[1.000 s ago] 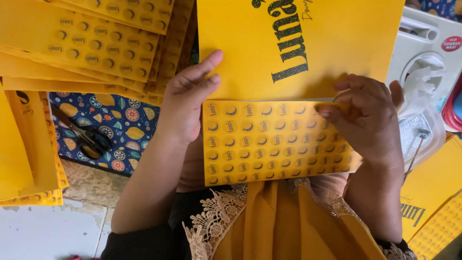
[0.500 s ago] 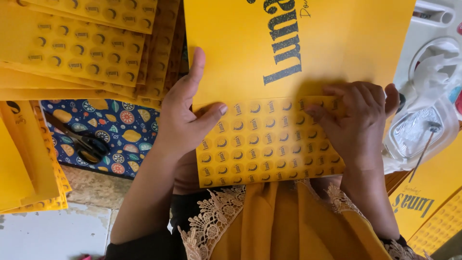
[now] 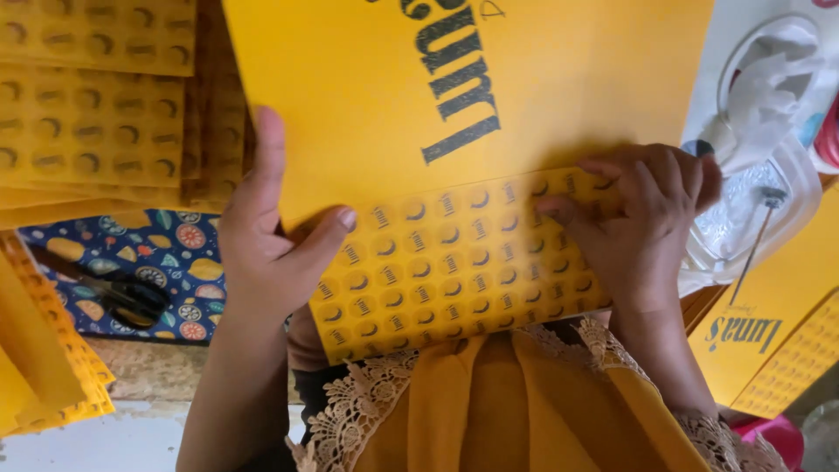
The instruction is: The person sits on the floor and glues yellow printed paper bags one at a time, applying glue to the top flap with a small stick and folding the flap closed. They press each flap flat with their hands, stack the finished bags beside them, and wipe glue from their hands with a tissue at the end.
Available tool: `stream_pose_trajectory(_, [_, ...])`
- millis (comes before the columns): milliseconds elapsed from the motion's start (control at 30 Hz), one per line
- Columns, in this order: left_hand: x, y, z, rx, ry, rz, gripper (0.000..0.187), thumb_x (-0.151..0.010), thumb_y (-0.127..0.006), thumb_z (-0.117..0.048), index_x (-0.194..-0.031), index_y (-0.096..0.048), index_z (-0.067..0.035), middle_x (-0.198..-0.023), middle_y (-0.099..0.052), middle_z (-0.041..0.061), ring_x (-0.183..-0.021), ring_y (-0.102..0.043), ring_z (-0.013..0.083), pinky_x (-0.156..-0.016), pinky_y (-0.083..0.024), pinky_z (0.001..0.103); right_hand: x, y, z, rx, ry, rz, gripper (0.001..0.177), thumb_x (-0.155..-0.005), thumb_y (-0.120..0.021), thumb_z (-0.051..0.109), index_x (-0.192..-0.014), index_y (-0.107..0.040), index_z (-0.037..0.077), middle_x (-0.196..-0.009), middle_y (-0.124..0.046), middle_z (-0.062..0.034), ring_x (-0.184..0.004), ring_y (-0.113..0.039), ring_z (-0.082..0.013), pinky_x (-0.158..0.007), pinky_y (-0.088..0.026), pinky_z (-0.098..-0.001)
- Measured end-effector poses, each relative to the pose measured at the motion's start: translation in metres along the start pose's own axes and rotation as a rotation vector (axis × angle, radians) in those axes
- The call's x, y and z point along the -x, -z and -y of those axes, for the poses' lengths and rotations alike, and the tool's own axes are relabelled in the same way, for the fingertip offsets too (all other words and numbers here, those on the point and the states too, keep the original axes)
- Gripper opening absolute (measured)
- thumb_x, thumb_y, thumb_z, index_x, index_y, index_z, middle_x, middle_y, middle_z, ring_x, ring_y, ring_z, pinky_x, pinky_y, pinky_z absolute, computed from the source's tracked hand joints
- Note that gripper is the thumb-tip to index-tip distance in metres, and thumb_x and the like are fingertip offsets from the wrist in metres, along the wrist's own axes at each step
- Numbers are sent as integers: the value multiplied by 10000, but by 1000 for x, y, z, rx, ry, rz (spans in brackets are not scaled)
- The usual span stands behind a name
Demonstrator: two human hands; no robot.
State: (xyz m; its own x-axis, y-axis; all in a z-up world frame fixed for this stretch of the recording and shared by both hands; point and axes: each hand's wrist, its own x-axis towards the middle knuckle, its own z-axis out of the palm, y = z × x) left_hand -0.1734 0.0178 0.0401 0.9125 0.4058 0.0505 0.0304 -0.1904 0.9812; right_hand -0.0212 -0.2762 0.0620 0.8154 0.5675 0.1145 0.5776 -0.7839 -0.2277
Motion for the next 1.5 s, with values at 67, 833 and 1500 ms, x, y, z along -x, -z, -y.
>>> stream_pose_trajectory(67, [2, -3, 2, 92, 32, 2, 841, -921, -702, 149, -1620, -257, 6, -1070, -705, 95, -623, -428, 53, -573, -336, 174, -1, 2, -3, -50, -21, 15, 526, -732, -995, 406, -1047, -776, 45, -1052, -649, -112, -1112, -553, -332, -1171, -245, -521])
stream_pose_trajectory(833, [1, -6, -7, 171, 169, -22, 848, -918, -618, 183, -1647, -230, -8, -1232, -690, 138, -603, -413, 18, -548, -295, 147, -3, 2, -10, -133, -17, 32, 404, -768, -986, 319, -999, -786, 54, -1035, -639, -113, -1189, -517, -338, -1208, -179, -561])
stream_pose_trajectory(1500, [-2, -7, -5, 34, 65, -23, 822, -927, -679, 153, -1608, -252, -16, -1410, -676, 184, -749, -547, 72, -640, -403, 161, 2, 3, -20, -158, 72, 65, 436, -741, -1017, 171, -1033, -741, 2, -1145, -655, -178, -1195, -505, -367, -1204, -250, -538])
